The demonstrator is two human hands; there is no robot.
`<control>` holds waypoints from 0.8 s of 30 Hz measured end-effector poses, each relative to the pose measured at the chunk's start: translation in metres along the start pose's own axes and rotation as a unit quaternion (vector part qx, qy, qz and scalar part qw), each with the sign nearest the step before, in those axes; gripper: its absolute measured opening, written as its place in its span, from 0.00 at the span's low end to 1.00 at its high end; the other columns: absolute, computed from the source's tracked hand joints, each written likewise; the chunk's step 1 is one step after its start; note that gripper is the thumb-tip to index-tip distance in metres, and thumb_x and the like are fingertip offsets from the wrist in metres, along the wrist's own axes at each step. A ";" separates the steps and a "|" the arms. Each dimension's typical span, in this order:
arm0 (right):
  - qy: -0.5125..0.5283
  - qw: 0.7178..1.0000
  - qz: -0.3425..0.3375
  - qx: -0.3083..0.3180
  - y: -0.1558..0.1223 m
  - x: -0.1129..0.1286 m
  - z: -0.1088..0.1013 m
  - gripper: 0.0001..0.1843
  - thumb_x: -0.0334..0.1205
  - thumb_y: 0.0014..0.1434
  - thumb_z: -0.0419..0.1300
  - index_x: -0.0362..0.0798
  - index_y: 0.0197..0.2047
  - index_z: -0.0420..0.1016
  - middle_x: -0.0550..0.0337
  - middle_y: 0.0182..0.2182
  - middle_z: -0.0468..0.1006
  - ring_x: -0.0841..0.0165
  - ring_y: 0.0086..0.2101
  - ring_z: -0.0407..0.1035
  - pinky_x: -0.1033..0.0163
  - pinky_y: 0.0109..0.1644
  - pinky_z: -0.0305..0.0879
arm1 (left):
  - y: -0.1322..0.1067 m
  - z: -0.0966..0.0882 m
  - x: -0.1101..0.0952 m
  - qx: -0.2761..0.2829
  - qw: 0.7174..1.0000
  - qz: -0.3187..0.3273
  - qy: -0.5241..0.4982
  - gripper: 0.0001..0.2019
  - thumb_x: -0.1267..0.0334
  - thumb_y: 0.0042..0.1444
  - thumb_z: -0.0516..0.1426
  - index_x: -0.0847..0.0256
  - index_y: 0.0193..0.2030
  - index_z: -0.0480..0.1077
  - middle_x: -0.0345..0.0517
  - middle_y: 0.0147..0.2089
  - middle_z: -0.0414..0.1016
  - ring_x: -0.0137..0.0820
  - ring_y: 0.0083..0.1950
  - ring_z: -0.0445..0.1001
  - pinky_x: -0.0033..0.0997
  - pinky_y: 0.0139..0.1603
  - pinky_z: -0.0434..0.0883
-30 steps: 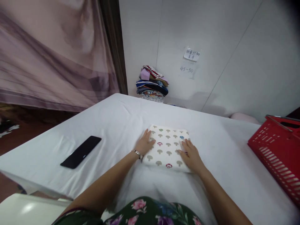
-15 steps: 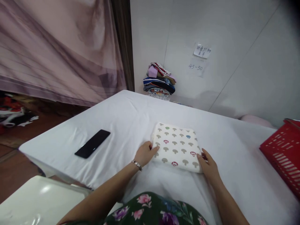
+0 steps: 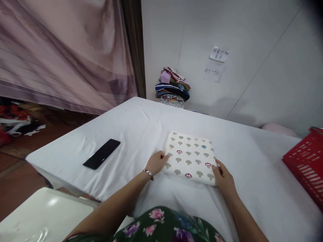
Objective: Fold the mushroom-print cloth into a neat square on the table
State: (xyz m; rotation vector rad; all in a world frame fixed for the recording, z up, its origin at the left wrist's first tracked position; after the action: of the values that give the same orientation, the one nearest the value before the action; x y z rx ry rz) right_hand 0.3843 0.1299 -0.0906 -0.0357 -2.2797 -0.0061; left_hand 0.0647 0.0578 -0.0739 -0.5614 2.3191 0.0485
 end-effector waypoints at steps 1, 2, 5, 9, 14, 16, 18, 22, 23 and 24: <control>0.010 1.000 0.006 -0.002 0.001 0.000 0.000 0.33 0.59 0.51 0.53 0.51 0.56 0.66 0.59 0.36 0.74 0.64 0.34 0.68 0.60 0.39 0.64 | 0.002 -0.002 -0.001 -0.004 1.000 -0.005 -0.004 0.16 0.50 0.54 0.51 0.58 0.23 0.58 0.37 0.23 0.65 0.28 0.27 0.64 0.27 0.28 0.56; 0.022 1.000 0.013 -0.004 0.003 -0.001 -0.001 0.33 0.59 0.51 0.53 0.51 0.56 0.66 0.59 0.35 0.74 0.65 0.33 0.67 0.61 0.38 0.64 | 0.005 -0.003 -0.001 -0.007 1.000 -0.009 -0.005 0.17 0.47 0.54 0.50 0.58 0.24 0.59 0.37 0.24 0.66 0.29 0.28 0.65 0.27 0.29 0.57; 0.052 0.998 0.029 -0.011 0.008 -0.001 0.000 0.34 0.59 0.51 0.53 0.50 0.57 0.65 0.61 0.31 0.73 0.66 0.31 0.67 0.62 0.36 0.63 | 0.014 -0.003 -0.005 -0.011 1.000 -0.011 0.007 0.19 0.44 0.53 0.50 0.57 0.24 0.60 0.38 0.25 0.68 0.30 0.29 0.66 0.27 0.29 0.57; 0.063 0.998 0.026 -0.016 0.013 -0.003 0.002 0.35 0.58 0.49 0.55 0.47 0.56 0.66 0.61 0.29 0.72 0.67 0.29 0.66 0.63 0.33 0.63 | 0.023 0.003 -0.009 -0.012 1.000 0.006 0.029 0.16 0.50 0.56 0.49 0.58 0.24 0.60 0.39 0.25 0.69 0.30 0.30 0.67 0.27 0.29 0.57; 0.043 0.999 0.005 -0.016 0.012 -0.005 0.003 0.34 0.58 0.49 0.55 0.47 0.55 0.68 0.62 0.27 0.71 0.67 0.28 0.65 0.63 0.33 0.62 | 0.024 0.007 -0.007 -0.020 0.999 0.010 0.037 0.14 0.57 0.58 0.47 0.58 0.24 0.60 0.40 0.25 0.69 0.30 0.30 0.68 0.28 0.29 0.57; 0.033 0.999 0.005 -0.012 0.011 -0.005 0.002 0.34 0.58 0.50 0.54 0.47 0.55 0.67 0.62 0.27 0.71 0.67 0.28 0.65 0.63 0.33 0.62 | 0.025 0.006 -0.006 -0.018 0.999 0.005 0.032 0.13 0.57 0.57 0.48 0.58 0.23 0.60 0.40 0.25 0.69 0.30 0.30 0.67 0.28 0.29 0.57; 0.031 0.999 0.010 -0.004 0.013 -0.006 0.001 0.34 0.58 0.50 0.54 0.48 0.56 0.66 0.63 0.27 0.71 0.67 0.28 0.65 0.63 0.33 0.62 | 0.027 0.005 -0.004 -0.012 1.000 0.001 0.025 0.13 0.57 0.56 0.49 0.58 0.22 0.60 0.40 0.25 0.69 0.30 0.30 0.68 0.28 0.29 0.58; 0.018 1.000 0.010 0.019 0.029 -0.005 -0.002 0.35 0.59 0.52 0.53 0.48 0.58 0.64 0.63 0.26 0.71 0.67 0.28 0.66 0.62 0.33 0.62 | 0.037 0.003 -0.004 -0.009 1.000 -0.009 0.014 0.19 0.45 0.55 0.49 0.58 0.24 0.62 0.41 0.26 0.71 0.32 0.30 0.68 0.29 0.29 0.59; 0.009 1.000 0.006 0.022 0.035 -0.003 -0.002 0.35 0.59 0.52 0.52 0.48 0.58 0.63 0.63 0.26 0.71 0.67 0.28 0.66 0.62 0.34 0.62 | 0.041 0.002 -0.005 -0.010 1.000 -0.011 0.016 0.20 0.42 0.54 0.48 0.57 0.25 0.62 0.41 0.27 0.71 0.32 0.30 0.68 0.29 0.29 0.59; 0.000 1.000 0.002 0.022 0.042 0.000 -0.003 0.35 0.59 0.52 0.52 0.48 0.58 0.63 0.63 0.27 0.72 0.67 0.29 0.67 0.62 0.35 0.62 | 0.045 0.003 -0.006 -0.009 1.000 -0.012 0.022 0.21 0.40 0.53 0.48 0.57 0.25 0.62 0.42 0.27 0.71 0.33 0.30 0.68 0.29 0.28 0.58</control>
State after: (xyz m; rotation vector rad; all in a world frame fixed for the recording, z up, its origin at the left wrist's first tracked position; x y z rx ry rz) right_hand 0.3875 0.1717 -0.0891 -0.0175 -2.2798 0.0470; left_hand 0.0516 0.1011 -0.0776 -0.6055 2.3569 0.0461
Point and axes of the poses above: each hand's wrist, its own y-axis towards the middle knuckle, its own z-axis out of the palm, x = y × z, the point moved 3 cm from there along y, towards the middle knuckle
